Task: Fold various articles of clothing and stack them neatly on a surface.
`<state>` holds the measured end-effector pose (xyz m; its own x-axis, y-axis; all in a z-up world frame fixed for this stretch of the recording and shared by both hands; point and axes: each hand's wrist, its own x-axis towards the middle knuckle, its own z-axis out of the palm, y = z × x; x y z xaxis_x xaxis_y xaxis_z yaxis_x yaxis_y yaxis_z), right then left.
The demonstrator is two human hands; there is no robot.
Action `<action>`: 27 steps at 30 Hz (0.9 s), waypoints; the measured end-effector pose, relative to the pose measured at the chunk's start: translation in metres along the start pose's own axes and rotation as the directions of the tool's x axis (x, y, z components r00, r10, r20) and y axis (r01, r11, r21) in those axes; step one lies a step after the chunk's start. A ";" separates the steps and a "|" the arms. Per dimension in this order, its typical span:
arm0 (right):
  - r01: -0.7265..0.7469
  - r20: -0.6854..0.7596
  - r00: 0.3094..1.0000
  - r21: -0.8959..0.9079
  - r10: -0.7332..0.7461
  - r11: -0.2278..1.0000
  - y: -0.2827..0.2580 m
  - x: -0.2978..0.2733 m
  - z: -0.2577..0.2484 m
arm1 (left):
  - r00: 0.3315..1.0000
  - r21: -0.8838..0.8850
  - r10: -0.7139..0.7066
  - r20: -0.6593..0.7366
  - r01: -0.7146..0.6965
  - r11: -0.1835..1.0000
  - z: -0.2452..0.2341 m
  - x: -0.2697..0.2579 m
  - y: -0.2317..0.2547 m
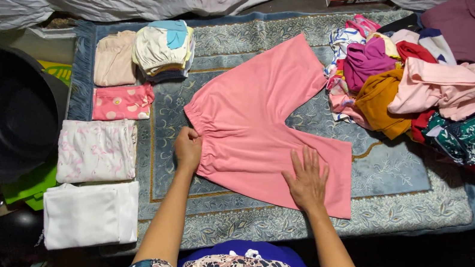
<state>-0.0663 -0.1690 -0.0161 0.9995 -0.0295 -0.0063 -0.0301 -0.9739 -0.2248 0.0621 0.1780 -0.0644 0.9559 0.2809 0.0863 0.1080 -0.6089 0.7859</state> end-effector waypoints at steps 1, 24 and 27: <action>0.003 0.001 1.000 -0.002 -0.003 1.000 -0.002 0.000 0.000 | 1.000 -0.002 -0.003 -0.002 0.003 1.000 -0.002 -0.007 0.017; -0.537 -0.241 0.727 0.383 0.643 0.751 0.127 0.042 0.006 | 0.812 0.525 0.067 0.580 -0.436 0.731 -0.021 -0.045 0.074; -0.623 -0.010 0.764 0.248 0.645 0.742 0.163 0.066 0.020 | 0.810 0.535 0.053 0.584 -0.433 0.725 -0.023 -0.044 0.077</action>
<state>-0.0055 -0.3249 -0.0729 0.7446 -0.6528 -0.1396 -0.6447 -0.6489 -0.4041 0.0217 0.1353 0.0061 0.9397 -0.2378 -0.2459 -0.1895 -0.9604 0.2045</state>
